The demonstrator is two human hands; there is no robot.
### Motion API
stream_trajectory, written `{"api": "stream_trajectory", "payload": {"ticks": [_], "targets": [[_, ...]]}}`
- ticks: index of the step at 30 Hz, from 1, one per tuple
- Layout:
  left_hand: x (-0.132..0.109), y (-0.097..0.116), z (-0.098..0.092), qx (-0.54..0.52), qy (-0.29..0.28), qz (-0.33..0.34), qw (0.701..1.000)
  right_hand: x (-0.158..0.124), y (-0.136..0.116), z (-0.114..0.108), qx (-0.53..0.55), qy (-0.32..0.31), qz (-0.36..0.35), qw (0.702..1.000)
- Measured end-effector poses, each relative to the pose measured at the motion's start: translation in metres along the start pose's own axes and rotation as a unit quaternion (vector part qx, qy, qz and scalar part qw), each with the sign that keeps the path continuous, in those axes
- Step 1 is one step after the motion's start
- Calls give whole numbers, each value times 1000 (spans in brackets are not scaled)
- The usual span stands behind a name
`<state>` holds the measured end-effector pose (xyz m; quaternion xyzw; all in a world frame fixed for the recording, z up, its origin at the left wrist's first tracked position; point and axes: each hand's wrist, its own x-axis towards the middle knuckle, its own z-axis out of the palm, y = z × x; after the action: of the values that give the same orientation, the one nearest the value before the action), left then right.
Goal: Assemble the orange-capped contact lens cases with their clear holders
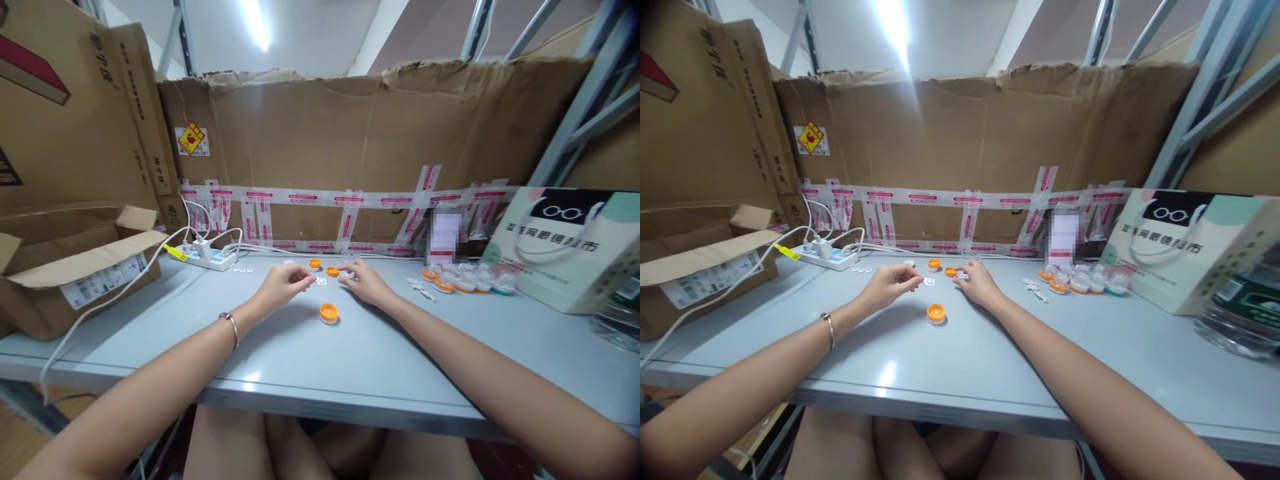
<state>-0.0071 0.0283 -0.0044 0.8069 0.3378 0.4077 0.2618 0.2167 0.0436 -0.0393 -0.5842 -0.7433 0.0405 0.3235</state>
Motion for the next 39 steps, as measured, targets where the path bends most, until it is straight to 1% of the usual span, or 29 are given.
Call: {"api": "stream_trajectory", "payload": {"ticks": [3,7,14,16,17,18,20,21,22,23,24,25,28,30,34,39], "targets": [[0,1,0,-4,-7,2,1000,0,6,5,-11,-5,13,1000],[-1,3,0,-9,-17,1,1000,-1,8,3,-10,-14,19,1000],[-2,3,0,-16,-29,1,999,-5,0,-17,52,10,61,997],[-2,3,0,-34,-31,-4,999,-7,-5,-24,116,4,75,990],[-3,2,0,-47,-32,-10,998,-8,-8,-27,177,-8,84,981],[-3,2,1,-63,-33,-17,997,-9,-12,-31,262,-24,96,960],[-3,3,1,-99,-37,-30,994,-11,-19,-36,419,-52,124,898],[-3,3,2,-114,-38,-36,992,-13,-22,-38,472,-61,139,869],[-3,4,2,-126,-38,-40,991,-14,-24,-39,499,-68,151,851],[-2,5,2,-133,-37,-43,989,-14,-25,-39,511,-73,163,841],[-2,5,3,-139,-35,-47,989,-14,-26,-39,511,-79,172,838],[-2,5,3,-142,-35,-51,988,-14,-26,-39,501,-81,180,842],[-2,5,4,-150,-41,-63,986,-12,-18,-34,444,-77,212,867],[-2,5,5,-150,-47,-69,985,-11,-11,-30,417,-76,232,875],[-2,4,4,-147,-57,-71,985,-9,1,-26,403,-94,251,875],[-2,1,4,-143,-65,-61,986,-10,1,-33,425,-100,252,864]]}}
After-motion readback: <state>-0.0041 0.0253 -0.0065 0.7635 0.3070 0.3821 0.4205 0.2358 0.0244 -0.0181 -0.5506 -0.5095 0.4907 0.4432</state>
